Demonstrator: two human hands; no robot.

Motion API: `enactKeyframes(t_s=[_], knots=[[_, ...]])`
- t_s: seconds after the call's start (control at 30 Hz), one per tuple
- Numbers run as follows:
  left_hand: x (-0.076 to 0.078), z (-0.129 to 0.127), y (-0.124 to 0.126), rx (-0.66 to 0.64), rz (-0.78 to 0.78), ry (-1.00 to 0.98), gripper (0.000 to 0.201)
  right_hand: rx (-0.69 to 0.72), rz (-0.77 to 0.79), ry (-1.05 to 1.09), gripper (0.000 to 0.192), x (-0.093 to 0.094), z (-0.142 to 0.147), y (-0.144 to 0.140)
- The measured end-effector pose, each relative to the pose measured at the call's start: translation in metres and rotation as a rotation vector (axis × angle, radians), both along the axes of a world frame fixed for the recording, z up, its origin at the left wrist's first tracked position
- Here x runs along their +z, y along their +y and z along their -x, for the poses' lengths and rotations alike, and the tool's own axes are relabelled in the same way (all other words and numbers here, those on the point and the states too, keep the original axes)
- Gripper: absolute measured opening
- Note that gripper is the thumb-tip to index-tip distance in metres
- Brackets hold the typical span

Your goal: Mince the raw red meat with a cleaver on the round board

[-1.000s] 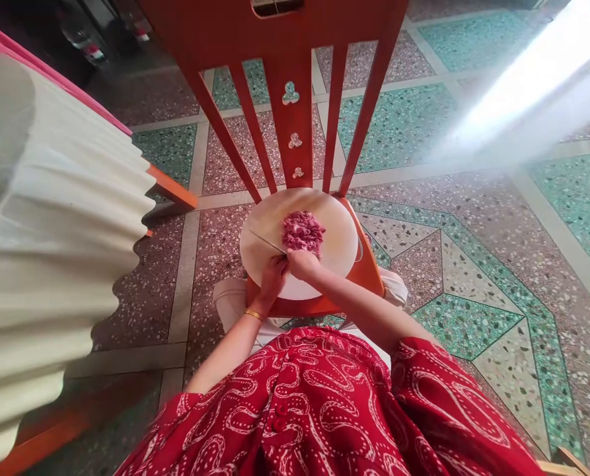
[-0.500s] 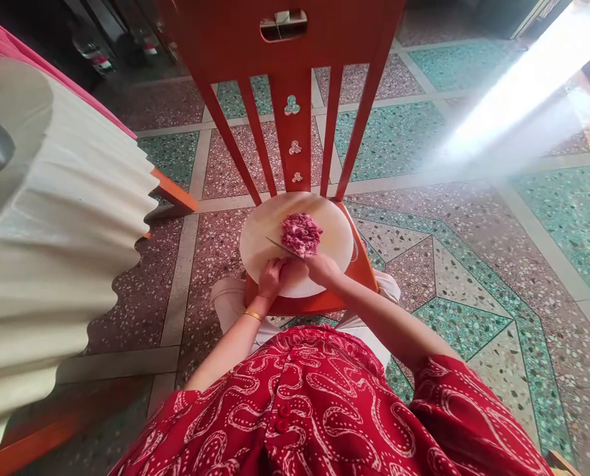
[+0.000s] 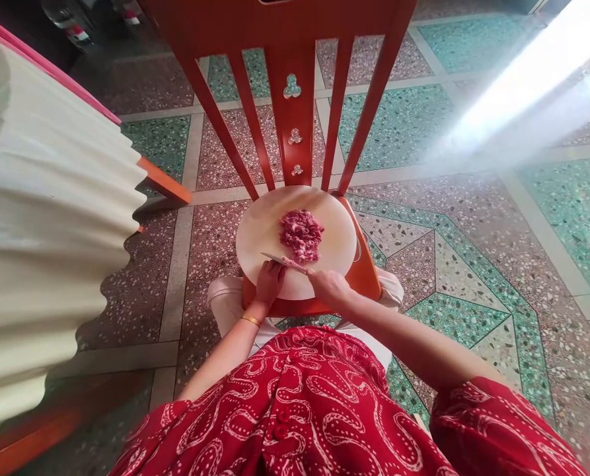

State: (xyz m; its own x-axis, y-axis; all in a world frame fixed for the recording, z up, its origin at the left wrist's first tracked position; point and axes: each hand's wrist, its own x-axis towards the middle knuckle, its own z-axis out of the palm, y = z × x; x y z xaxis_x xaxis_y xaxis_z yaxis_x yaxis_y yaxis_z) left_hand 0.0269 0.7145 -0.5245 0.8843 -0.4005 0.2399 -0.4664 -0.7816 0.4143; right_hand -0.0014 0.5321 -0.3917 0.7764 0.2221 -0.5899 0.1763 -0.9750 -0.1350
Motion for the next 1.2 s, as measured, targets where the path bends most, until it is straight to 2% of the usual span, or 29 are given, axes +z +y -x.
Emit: enactKeyframes(t_s=[0.23,0.43,0.5,0.67,0.73,0.97,1.1,1.2], knots=[[-0.005,-0.003,0.002,-0.022,0.038,-0.021,0.023,0.044,-0.119,-0.053,0.029,-0.013,-0.036,0.033],[-0.009,-0.001,0.001,-0.025,0.032,0.036,0.019,-0.003,-0.023,0.034,0.035,-0.014,-0.002,-0.001],[-0.008,-0.001,0.001,-0.028,0.064,0.062,0.020,-0.008,0.004,0.053,0.035,-0.012,0.001,-0.004],[-0.002,-0.002,0.000,-0.027,0.140,0.046,0.027,0.019,-0.087,-0.011,0.033,-0.017,-0.031,0.031],[-0.001,-0.002,0.001,-0.035,0.146,0.023,0.026,0.018,-0.101,-0.024,0.032,-0.019,-0.035,0.036],[-0.008,-0.003,0.003,-0.043,0.178,0.028,0.025,-0.018,0.014,0.043,0.038,-0.022,0.006,-0.009],[-0.005,-0.001,0.002,-0.063,0.172,0.018,0.023,-0.015,-0.100,-0.038,0.037,-0.025,-0.015,0.018],[0.001,0.000,0.000,-0.057,0.154,-0.001,0.020,-0.012,-0.135,-0.069,0.028,-0.024,-0.035,0.040]])
